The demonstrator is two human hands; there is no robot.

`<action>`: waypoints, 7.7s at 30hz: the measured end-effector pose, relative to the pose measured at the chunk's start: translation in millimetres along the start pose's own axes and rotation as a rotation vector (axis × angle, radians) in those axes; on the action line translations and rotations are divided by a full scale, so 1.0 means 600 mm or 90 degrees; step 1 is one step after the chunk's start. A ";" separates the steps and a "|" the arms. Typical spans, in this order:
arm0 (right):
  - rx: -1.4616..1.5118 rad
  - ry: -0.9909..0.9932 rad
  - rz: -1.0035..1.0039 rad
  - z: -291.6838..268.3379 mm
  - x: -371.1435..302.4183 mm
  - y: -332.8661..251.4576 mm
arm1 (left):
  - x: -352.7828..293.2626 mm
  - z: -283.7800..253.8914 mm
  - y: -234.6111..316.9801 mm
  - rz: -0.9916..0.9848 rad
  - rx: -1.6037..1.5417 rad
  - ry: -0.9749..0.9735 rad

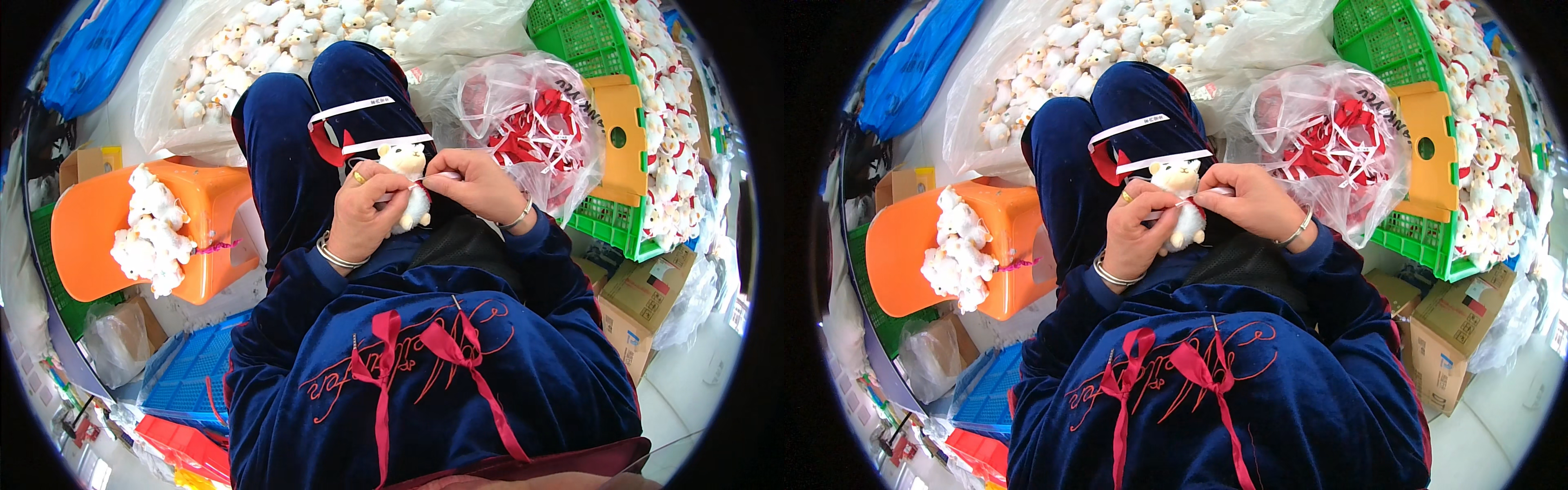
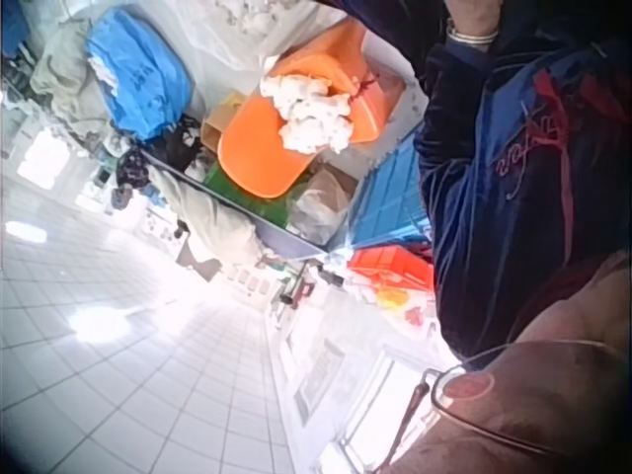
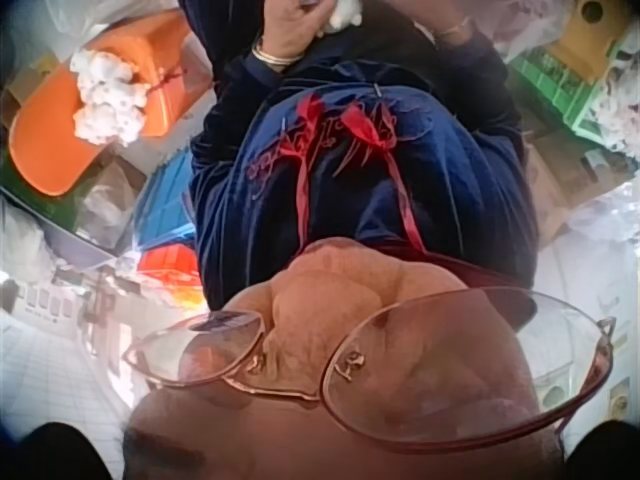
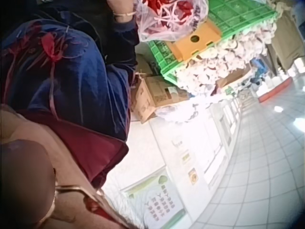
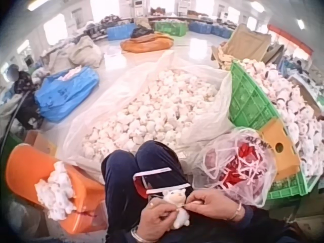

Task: The person ties white ribbons around the necks of small white stuffed toys. They pick up each toy, wrap the ribbon, and tie a knot or bow before placing the finished toy aside.

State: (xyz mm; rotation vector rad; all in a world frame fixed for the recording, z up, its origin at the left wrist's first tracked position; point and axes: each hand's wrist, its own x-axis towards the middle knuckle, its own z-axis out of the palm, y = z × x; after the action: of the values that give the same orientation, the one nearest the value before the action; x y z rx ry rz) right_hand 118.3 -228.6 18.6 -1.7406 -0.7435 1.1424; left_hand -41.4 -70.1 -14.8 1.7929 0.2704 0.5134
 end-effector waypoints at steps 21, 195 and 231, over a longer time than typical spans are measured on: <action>-0.179 0.139 -0.044 0.000 0.015 -0.032 | 0.003 -0.021 -0.004 -0.049 -0.059 -0.089; -0.122 -0.038 -0.268 0.006 0.015 -0.008 | 0.043 -0.030 -0.008 -0.175 -0.132 -0.219; -0.418 0.058 -0.258 0.028 0.014 -0.042 | 0.037 -0.032 -0.014 -0.183 -0.088 -0.187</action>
State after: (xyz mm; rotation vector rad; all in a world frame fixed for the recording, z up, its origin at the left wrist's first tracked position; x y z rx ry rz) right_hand 106.2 -205.1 35.5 -2.0126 -1.4509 0.5626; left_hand -30.7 -41.5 -14.5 1.6348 0.2754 0.0615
